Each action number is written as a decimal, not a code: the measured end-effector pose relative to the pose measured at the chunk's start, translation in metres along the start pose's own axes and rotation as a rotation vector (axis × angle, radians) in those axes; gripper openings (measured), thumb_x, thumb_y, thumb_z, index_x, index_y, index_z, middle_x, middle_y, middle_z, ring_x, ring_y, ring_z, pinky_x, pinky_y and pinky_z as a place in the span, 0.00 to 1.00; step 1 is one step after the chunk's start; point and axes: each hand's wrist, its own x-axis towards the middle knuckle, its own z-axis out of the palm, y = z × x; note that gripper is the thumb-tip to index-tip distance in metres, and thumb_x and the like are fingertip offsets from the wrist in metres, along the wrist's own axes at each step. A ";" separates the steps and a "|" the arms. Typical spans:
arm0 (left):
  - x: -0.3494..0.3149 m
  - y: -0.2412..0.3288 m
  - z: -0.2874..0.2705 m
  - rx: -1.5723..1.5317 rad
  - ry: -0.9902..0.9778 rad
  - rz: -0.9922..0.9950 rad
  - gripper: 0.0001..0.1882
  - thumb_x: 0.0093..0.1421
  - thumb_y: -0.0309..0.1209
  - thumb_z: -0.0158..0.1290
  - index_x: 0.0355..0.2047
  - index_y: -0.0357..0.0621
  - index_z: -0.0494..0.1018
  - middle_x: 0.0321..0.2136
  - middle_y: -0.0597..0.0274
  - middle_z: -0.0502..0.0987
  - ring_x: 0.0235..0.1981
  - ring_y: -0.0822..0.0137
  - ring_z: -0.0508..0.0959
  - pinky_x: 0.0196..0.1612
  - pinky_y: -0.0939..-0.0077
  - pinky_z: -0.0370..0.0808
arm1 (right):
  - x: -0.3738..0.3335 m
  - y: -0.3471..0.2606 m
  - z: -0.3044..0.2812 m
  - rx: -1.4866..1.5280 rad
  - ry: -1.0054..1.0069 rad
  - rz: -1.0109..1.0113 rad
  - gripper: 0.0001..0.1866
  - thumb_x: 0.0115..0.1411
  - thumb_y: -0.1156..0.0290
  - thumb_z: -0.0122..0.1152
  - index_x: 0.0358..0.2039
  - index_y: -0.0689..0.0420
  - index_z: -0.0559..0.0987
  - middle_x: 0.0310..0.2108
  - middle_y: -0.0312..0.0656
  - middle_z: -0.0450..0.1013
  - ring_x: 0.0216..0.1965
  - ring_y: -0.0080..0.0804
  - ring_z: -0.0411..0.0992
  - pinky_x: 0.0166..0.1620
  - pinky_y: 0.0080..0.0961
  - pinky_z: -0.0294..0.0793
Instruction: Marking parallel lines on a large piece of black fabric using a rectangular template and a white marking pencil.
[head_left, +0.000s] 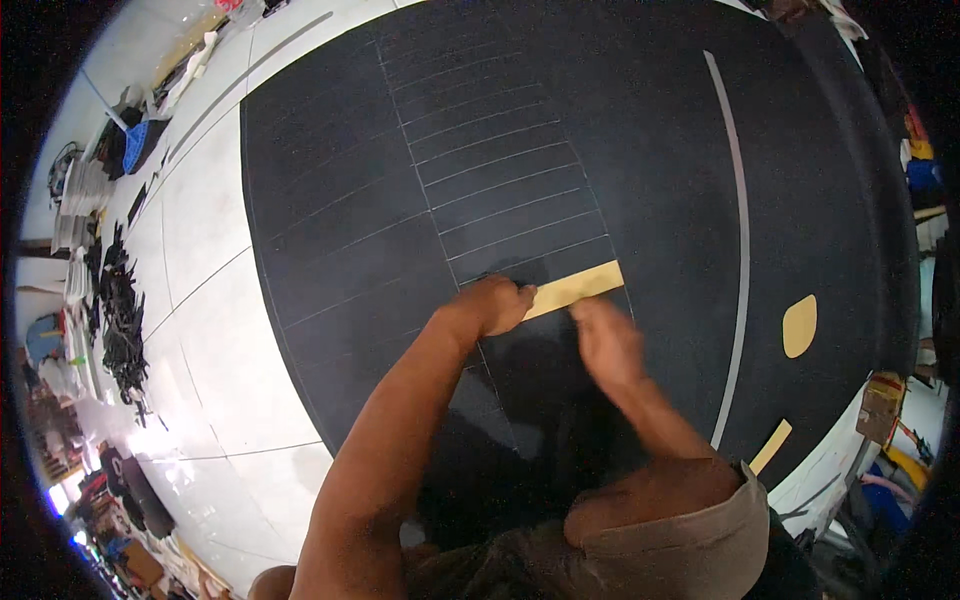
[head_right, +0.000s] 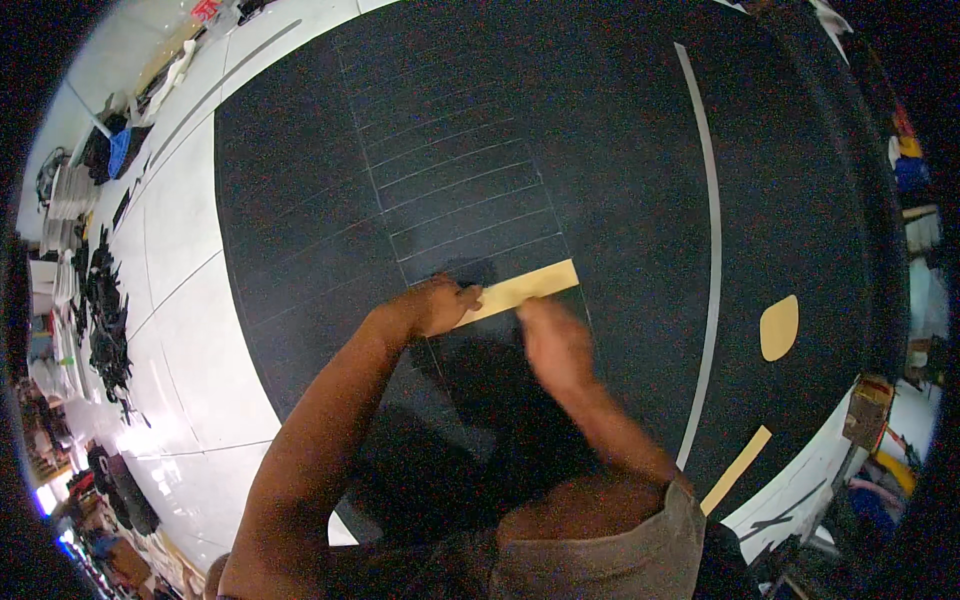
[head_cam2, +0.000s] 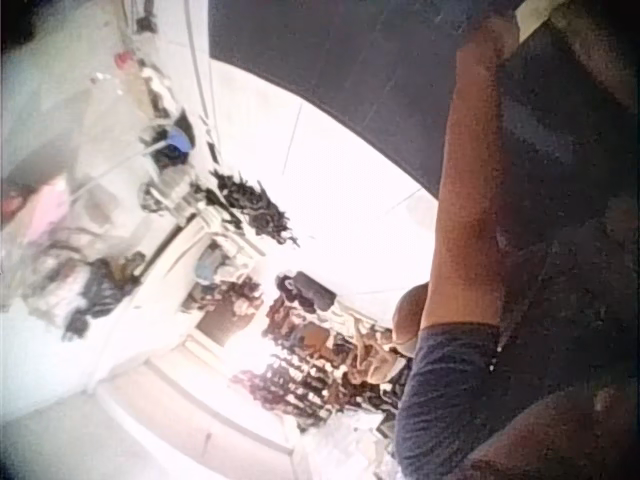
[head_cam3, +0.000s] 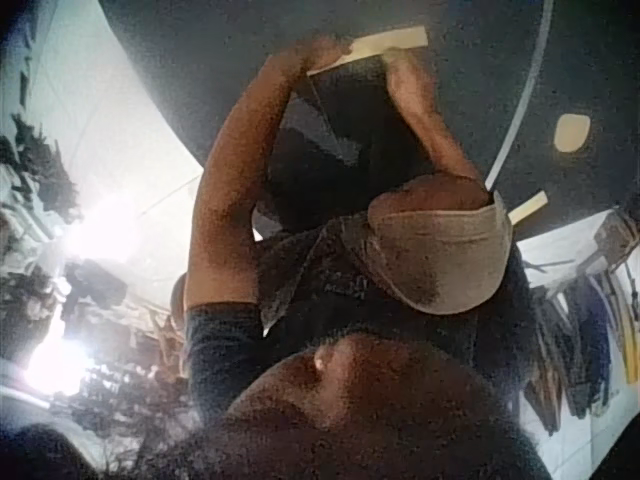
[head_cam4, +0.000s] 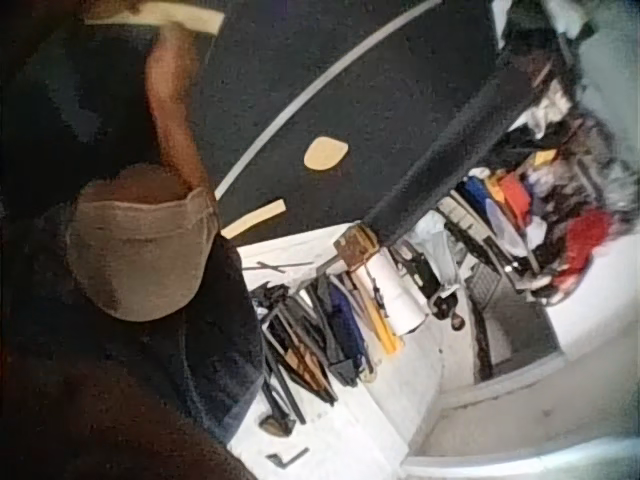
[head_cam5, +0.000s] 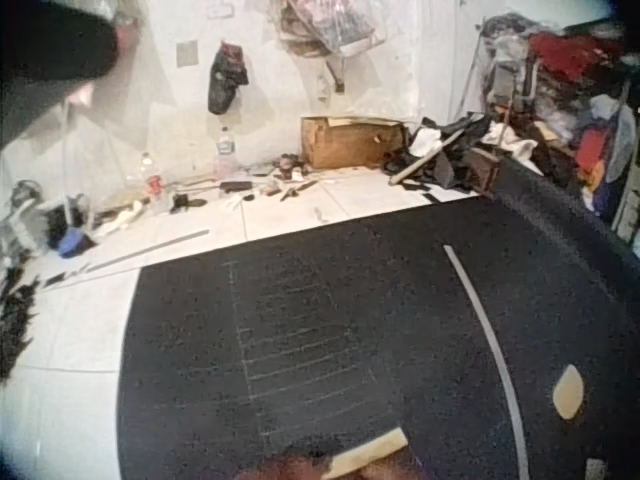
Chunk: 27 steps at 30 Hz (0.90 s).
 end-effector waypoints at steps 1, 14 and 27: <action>0.005 -0.001 0.002 0.006 -0.003 0.012 0.28 0.71 0.50 0.36 0.51 0.40 0.76 0.41 0.32 0.77 0.47 0.40 0.77 0.56 0.51 0.70 | -0.007 0.005 0.028 0.038 0.088 -0.183 0.10 0.59 0.76 0.56 0.41 0.56 0.78 0.36 0.48 0.76 0.37 0.51 0.76 0.40 0.44 0.76; -0.051 0.016 0.035 0.222 0.329 0.134 0.26 0.65 0.43 0.49 0.58 0.39 0.68 0.48 0.49 0.70 0.51 0.48 0.73 0.51 0.53 0.75 | -0.025 0.003 0.005 0.497 0.022 0.111 0.11 0.67 0.74 0.50 0.43 0.66 0.78 0.34 0.47 0.78 0.37 0.39 0.78 0.43 0.30 0.76; -0.057 0.037 0.159 -0.616 0.471 0.102 0.26 0.59 0.28 0.50 0.58 0.33 0.64 0.39 0.36 0.74 0.46 0.38 0.75 0.51 0.50 0.71 | -0.017 -0.005 0.024 -0.023 -0.161 0.051 0.22 0.61 0.59 0.63 0.54 0.52 0.77 0.43 0.45 0.68 0.45 0.45 0.69 0.47 0.39 0.72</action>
